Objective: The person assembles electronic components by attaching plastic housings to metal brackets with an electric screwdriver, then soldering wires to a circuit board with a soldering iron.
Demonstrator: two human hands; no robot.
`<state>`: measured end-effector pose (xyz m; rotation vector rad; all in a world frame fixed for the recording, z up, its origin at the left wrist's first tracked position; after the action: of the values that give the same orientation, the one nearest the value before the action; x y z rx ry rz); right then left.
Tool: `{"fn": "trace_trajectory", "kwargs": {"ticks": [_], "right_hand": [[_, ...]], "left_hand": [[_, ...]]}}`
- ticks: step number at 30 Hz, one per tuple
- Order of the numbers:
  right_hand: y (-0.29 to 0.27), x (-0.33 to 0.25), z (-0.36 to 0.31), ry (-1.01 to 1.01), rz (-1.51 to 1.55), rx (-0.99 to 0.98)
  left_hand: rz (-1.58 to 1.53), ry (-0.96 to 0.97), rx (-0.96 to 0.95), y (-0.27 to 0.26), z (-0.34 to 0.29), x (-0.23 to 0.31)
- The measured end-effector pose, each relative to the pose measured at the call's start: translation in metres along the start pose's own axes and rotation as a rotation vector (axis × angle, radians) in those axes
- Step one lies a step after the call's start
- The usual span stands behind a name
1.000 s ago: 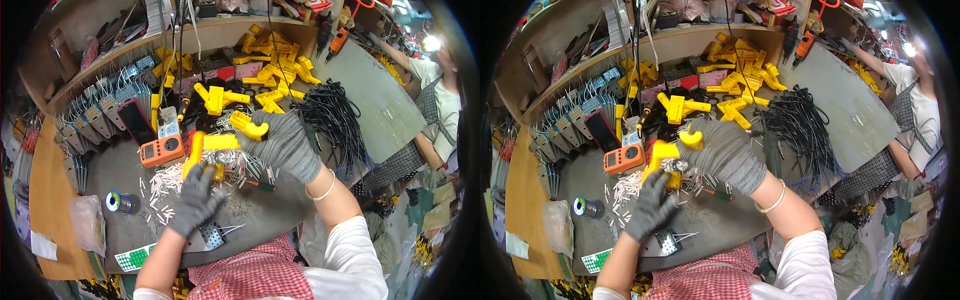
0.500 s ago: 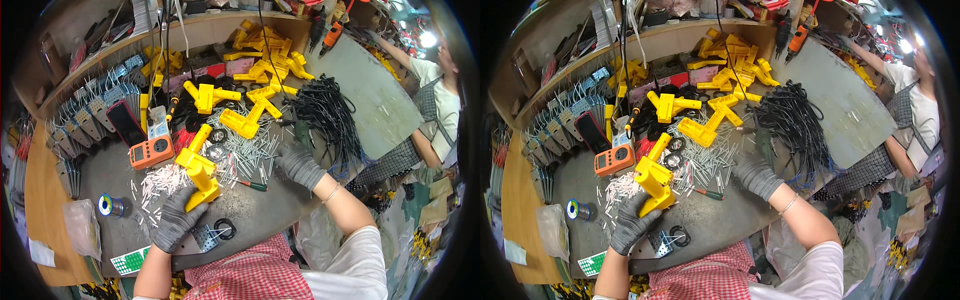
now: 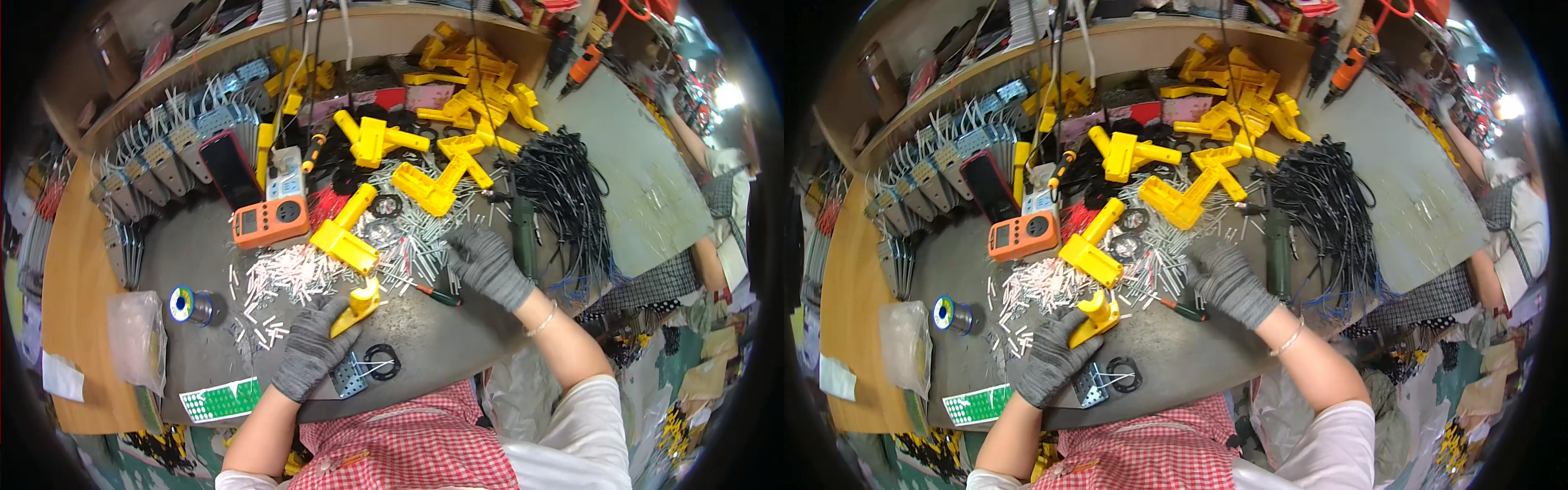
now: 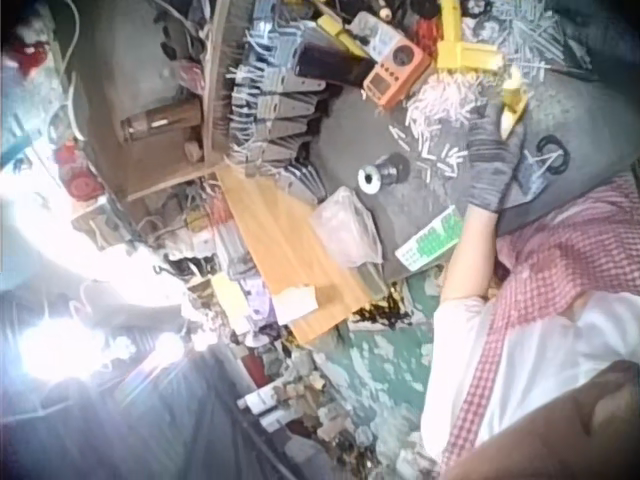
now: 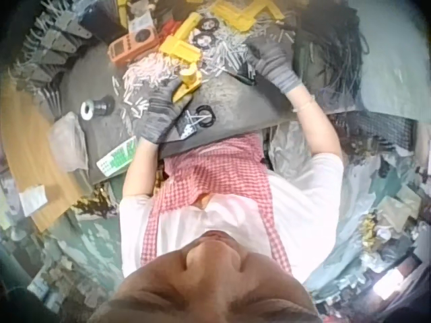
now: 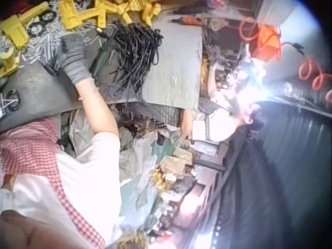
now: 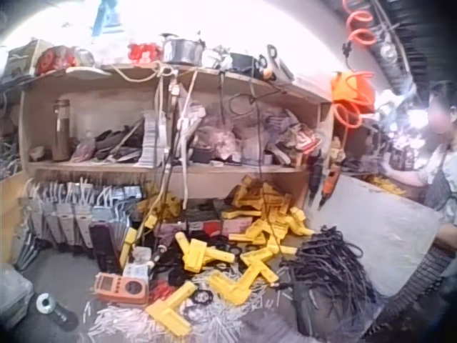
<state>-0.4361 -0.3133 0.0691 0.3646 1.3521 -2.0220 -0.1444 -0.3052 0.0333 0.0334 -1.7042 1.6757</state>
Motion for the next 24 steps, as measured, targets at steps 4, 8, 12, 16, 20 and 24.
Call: {"fn": "trace_trajectory", "kwargs": {"ticks": [4,8,12,16,20,24], "right_hand": [[0.048,-0.049,-0.007,0.202,0.541,-0.091],[0.087,-0.037,-0.022,0.109,0.288,-0.186],[0.084,-0.050,-0.020,0.431,0.884,-0.053],[0.073,-0.066,-0.012,0.377,0.782,-0.076],[0.062,-0.095,-0.006,0.004,0.404,-0.123],[0.065,-0.106,-0.007,-0.152,0.347,-0.170]], "left_hand": [[-0.046,0.008,0.019,0.002,0.000,-0.005],[-0.003,0.000,-0.014,0.005,-0.004,-0.002],[-0.148,-0.029,-0.023,-0.001,-0.007,-0.006],[-0.152,-0.033,0.019,-0.007,-0.014,-0.002],[-0.267,-0.086,0.080,-0.009,-0.022,-0.010],[-0.042,0.020,0.293,-0.016,-0.030,0.005]]}}
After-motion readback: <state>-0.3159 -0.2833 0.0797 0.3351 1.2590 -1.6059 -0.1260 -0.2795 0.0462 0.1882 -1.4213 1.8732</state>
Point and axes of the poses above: each hand's wrist, its own z-axis towards the middle knuckle, its own y-axis out of the palm, x = y × z, the point moved 5 cm from there along z, towards the middle knuckle, and after that the axes turned 12 degrees about z, right-handed, at the moved point
